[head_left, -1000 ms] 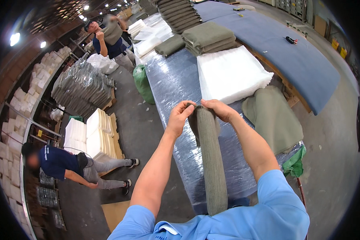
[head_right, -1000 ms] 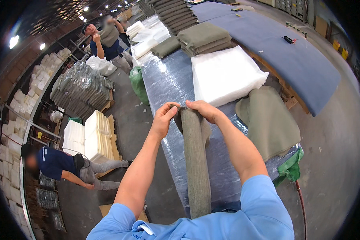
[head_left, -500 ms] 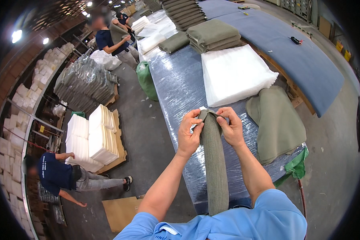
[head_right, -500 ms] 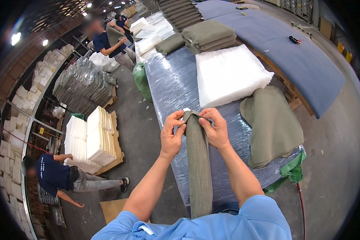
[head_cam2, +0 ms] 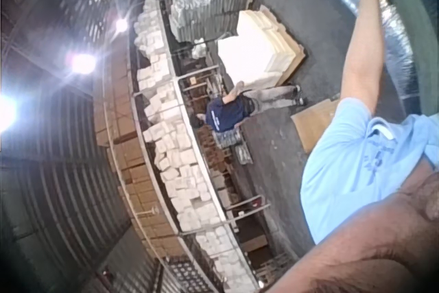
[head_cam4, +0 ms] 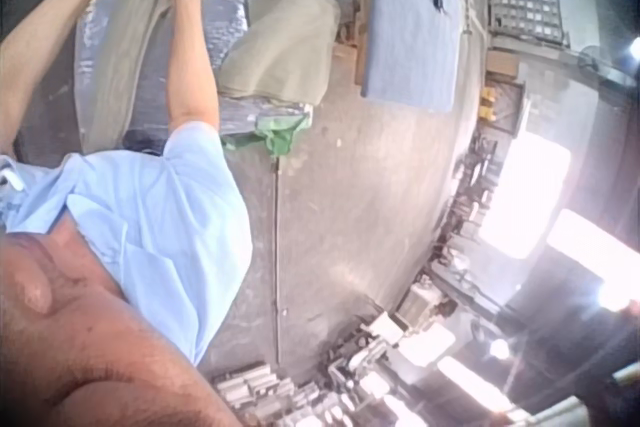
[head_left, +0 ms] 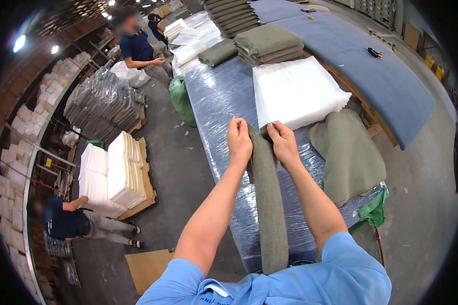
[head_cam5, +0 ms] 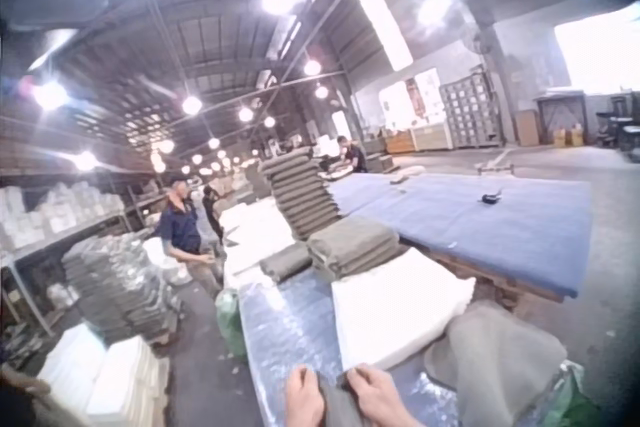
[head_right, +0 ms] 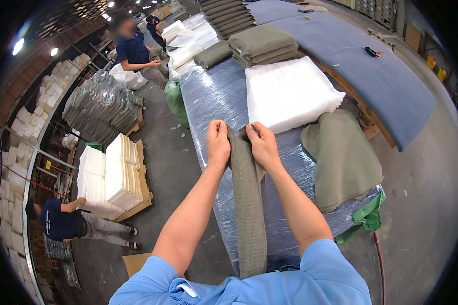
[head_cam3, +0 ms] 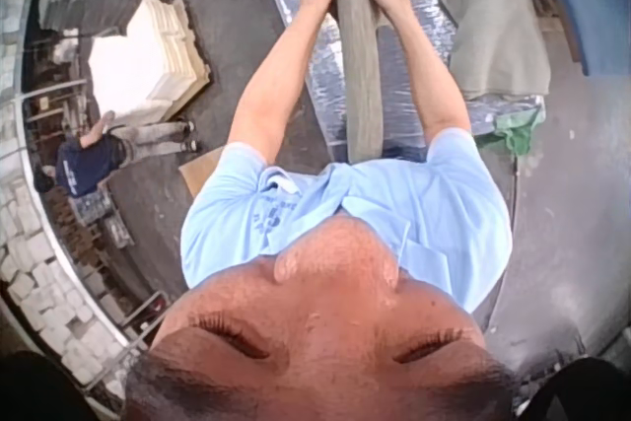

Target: The person inserts white foam inserts into green fabric pillow covers on a long table. They repeatedly open the cover, place the foam inside, and smooth the cover to fit the insert. A coworker performs the same task across the table.

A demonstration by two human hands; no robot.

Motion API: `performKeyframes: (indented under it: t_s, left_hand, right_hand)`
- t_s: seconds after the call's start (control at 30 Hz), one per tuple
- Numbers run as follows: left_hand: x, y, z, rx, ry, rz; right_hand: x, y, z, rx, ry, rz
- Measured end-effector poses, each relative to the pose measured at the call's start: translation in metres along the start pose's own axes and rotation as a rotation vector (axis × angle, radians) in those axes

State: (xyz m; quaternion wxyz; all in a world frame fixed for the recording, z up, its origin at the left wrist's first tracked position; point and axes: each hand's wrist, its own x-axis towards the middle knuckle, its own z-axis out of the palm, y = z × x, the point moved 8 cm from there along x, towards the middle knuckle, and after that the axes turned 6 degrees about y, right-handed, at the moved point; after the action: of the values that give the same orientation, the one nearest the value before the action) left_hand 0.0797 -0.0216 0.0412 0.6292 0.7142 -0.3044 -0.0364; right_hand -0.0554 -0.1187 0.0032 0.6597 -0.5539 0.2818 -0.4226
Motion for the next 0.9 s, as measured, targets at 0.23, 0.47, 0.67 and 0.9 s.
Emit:
performKeyframes:
  t_s: [0.23, 0.47, 0.67, 0.9]
  left_hand:
    - [0.016, 0.002, 0.021, 0.046, -0.057, 0.186]
    - [0.021, -0.006, 0.018, 0.069, 0.039, 0.237]
    - [0.021, -0.013, 0.027, 0.052, 0.109, 0.337]
    - [0.023, -0.02, 0.04, 0.012, 0.084, 0.238]
  right_hand:
    - [-0.002, 0.016, 0.01, 0.078, -0.089, 0.272]
    - [-0.008, 0.021, 0.006, 0.102, -0.014, 0.216]
    - [-0.005, 0.027, -0.004, -0.025, 0.023, 0.155]
    - [-0.004, 0.021, -0.01, 0.002, 0.066, 0.158]
